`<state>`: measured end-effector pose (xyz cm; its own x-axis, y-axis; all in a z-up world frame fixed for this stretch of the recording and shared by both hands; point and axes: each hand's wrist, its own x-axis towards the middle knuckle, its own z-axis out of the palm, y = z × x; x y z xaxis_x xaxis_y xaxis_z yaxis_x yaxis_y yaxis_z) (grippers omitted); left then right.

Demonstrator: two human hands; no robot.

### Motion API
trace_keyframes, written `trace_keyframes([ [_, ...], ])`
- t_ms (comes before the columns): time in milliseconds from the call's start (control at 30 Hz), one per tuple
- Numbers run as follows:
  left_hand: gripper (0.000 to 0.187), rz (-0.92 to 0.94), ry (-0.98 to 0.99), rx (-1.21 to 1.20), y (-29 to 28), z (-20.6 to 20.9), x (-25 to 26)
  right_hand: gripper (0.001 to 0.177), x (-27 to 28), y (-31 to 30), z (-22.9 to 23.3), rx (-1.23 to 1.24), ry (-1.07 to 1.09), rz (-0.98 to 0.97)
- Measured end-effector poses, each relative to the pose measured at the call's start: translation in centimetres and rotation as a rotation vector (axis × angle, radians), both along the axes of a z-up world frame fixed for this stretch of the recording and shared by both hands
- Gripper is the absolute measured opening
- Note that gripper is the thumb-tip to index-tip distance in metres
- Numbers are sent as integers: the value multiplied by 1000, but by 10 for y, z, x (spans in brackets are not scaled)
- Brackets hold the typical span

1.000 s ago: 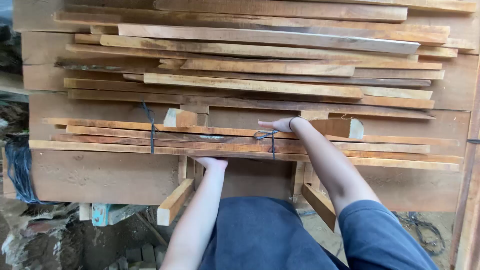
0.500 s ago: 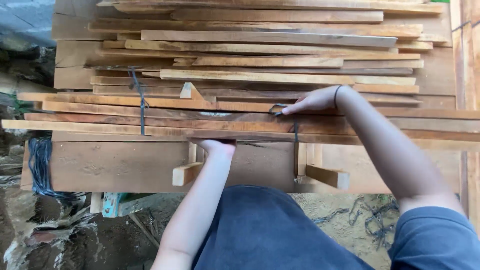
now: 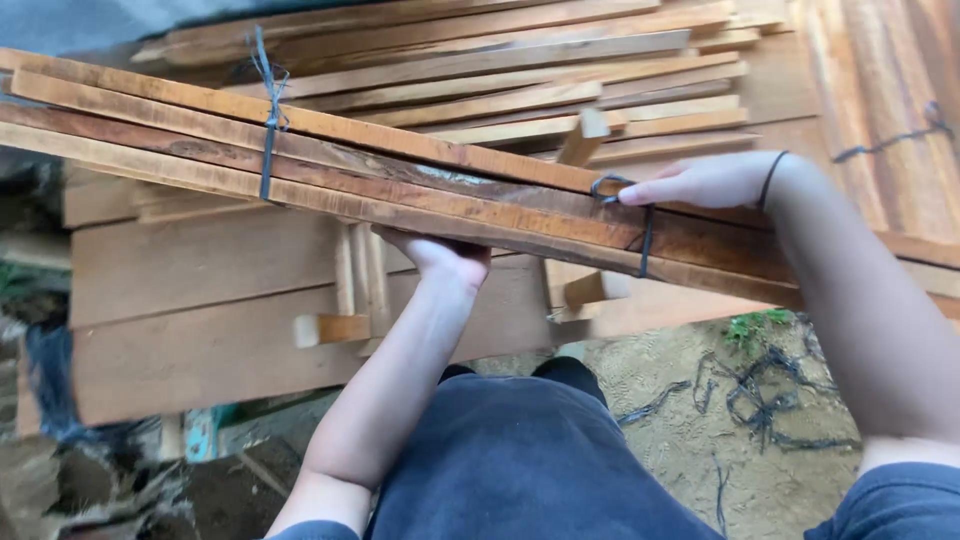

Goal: Bundling thin wooden strips together using plastic ties on a workbench.

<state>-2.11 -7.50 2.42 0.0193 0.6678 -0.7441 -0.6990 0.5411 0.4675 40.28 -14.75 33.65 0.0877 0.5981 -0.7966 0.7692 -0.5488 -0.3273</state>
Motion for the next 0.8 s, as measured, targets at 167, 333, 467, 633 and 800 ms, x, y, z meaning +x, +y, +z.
trace_keyframes([
  [167,98,-100,-22,18,-32,-17,103,64,61,-91,7,3,146,-238],
  [333,100,-161,-8,1,-101,-40,205,52,167,-193,-58,96,262,-363],
  [467,102,-252,-6,-28,-162,-52,307,44,234,-266,-73,123,331,-426],
  [633,105,-358,0,6,-176,-10,452,42,314,-351,-137,127,384,-677],
  [800,107,-503,25,24,-190,17,579,43,364,-413,-204,147,362,-875],
])
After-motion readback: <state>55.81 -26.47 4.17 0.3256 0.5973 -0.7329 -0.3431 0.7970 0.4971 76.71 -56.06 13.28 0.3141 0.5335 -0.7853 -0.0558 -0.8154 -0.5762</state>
